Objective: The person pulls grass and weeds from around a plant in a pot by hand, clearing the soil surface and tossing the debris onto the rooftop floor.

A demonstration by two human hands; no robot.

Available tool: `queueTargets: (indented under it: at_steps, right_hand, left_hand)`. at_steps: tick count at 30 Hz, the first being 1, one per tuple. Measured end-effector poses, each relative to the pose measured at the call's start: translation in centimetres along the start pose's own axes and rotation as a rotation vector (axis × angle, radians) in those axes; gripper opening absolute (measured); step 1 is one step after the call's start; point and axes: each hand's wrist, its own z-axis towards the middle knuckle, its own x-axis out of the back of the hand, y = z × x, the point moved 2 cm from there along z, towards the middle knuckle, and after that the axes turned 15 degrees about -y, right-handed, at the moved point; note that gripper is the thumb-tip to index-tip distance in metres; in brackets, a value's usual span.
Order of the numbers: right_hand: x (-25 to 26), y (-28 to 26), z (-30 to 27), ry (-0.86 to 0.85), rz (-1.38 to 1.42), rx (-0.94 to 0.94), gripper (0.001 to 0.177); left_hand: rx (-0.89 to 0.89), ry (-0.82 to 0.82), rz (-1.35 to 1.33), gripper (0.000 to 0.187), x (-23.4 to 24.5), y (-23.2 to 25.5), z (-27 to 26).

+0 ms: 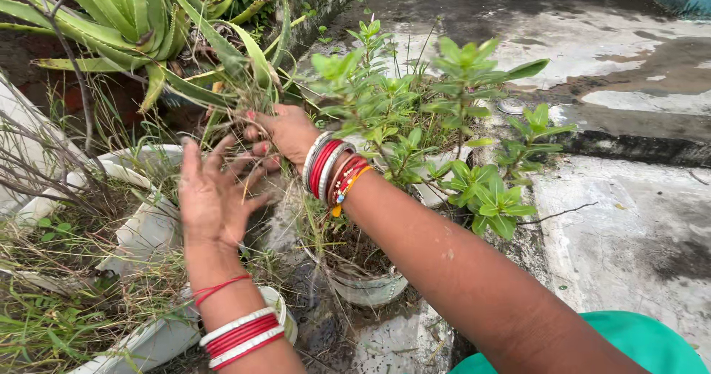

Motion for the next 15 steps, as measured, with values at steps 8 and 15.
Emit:
queueTargets:
  at_steps: [8,15]
  right_hand:
    - [-0.2,3.2,0.6,0.115,-0.951,-0.203,0.027]
    - [1.4,-7.8,-4.8,0.094,-0.837,-0.362,0.035]
  left_hand:
    - [-0.029,0.477,0.932,0.084,2.6,-3.1,3.4]
    - [0.094,0.317,0.612,0.085,5.2,-4.6,4.1]
